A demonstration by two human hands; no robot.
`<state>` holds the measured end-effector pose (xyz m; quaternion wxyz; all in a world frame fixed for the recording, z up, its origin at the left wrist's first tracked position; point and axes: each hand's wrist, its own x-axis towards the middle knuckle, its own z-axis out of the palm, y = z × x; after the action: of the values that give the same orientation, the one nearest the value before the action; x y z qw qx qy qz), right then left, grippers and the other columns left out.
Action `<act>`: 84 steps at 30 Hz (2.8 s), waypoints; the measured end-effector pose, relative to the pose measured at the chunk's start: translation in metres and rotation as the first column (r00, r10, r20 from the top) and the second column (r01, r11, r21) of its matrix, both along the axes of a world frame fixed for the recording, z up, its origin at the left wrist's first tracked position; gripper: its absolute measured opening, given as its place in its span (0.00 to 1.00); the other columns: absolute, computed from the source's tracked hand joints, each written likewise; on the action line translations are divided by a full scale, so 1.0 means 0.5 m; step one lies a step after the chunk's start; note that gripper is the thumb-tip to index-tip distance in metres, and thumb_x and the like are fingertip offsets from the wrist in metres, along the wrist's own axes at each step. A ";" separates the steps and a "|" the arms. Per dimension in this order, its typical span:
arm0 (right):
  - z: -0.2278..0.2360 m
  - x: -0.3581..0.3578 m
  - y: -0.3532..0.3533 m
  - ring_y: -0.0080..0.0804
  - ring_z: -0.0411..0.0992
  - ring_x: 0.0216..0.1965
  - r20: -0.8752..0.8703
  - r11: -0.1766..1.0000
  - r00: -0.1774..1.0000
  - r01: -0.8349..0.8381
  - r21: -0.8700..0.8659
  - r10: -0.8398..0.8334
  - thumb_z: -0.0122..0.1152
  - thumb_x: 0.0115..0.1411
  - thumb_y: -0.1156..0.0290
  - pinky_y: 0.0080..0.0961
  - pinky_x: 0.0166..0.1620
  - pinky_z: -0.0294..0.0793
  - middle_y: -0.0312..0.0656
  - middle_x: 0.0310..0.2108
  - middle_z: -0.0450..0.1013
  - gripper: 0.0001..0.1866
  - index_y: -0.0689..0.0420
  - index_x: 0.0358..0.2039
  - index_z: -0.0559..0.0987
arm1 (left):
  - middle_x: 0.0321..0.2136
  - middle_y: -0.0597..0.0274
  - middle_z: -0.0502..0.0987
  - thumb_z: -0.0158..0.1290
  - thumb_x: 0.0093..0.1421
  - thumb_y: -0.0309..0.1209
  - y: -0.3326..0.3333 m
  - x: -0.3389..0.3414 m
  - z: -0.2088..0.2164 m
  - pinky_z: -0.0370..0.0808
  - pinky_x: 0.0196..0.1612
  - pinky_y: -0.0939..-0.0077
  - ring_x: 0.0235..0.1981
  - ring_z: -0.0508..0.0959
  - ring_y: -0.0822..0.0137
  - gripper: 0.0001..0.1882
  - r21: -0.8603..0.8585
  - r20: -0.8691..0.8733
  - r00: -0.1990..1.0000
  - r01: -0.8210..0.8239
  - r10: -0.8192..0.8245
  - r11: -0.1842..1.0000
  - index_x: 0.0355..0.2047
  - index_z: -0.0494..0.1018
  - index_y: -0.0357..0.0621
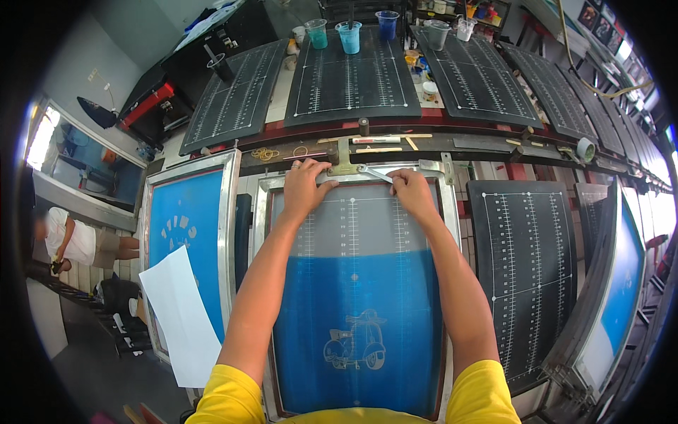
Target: The person aligns and secures a screen printing frame on a press using a wrench and measuring tape.
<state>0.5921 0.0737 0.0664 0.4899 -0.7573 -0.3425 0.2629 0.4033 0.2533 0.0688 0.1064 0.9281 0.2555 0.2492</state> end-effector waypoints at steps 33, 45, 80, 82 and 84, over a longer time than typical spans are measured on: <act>0.010 0.025 0.011 0.22 0.68 0.21 0.038 0.997 0.997 -0.063 -0.038 0.065 0.47 0.54 0.75 0.23 0.26 0.66 0.38 0.18 0.71 0.13 0.64 0.36 0.79 | 0.35 0.64 0.75 0.63 0.47 0.36 -0.021 0.043 -0.027 0.64 0.47 0.57 0.44 0.69 0.55 0.12 -0.271 0.135 0.957 -0.213 0.256 0.939 0.31 0.78 0.48; 0.007 -0.015 -0.002 0.24 0.70 0.23 0.007 0.999 1.000 0.023 -0.024 -0.023 0.47 0.56 0.74 0.24 0.29 0.68 0.40 0.19 0.73 0.13 0.63 0.37 0.79 | 0.36 0.62 0.75 0.63 0.47 0.35 -0.023 0.045 -0.019 0.65 0.47 0.57 0.44 0.69 0.54 0.12 -0.274 0.082 0.963 -0.225 0.256 0.935 0.32 0.78 0.48; 0.010 -0.075 0.120 0.47 0.75 0.28 0.594 0.993 0.805 0.076 -0.088 -0.009 0.57 0.51 0.65 0.42 0.32 0.72 0.47 0.24 0.76 0.12 0.54 0.36 0.76 | 0.36 0.61 0.75 0.62 0.48 0.34 -0.028 0.037 -0.011 0.66 0.45 0.56 0.43 0.70 0.53 0.11 -0.236 0.111 0.959 -0.230 0.261 0.944 0.32 0.77 0.48; 0.006 -0.077 0.124 0.47 0.75 0.28 0.629 0.996 0.777 0.075 -0.045 -0.030 0.57 0.51 0.65 0.41 0.31 0.72 0.46 0.24 0.76 0.12 0.55 0.36 0.76 | 0.36 0.61 0.75 0.62 0.48 0.33 -0.027 0.037 -0.013 0.66 0.45 0.56 0.43 0.70 0.53 0.11 -0.233 0.119 0.958 -0.229 0.261 0.945 0.32 0.77 0.48; 0.005 -0.078 0.123 0.46 0.75 0.28 0.629 0.995 0.777 0.076 -0.071 -0.015 0.57 0.52 0.65 0.41 0.31 0.72 0.46 0.24 0.76 0.12 0.55 0.36 0.75 | 0.36 0.61 0.75 0.62 0.48 0.33 -0.026 0.036 -0.015 0.66 0.45 0.56 0.43 0.70 0.52 0.11 -0.226 0.125 0.957 -0.229 0.261 0.947 0.32 0.77 0.48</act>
<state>0.5531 0.1354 0.0688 0.3187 -0.8315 -0.4551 -0.0006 0.4214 0.2402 0.0613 0.1907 0.8508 0.3849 0.3028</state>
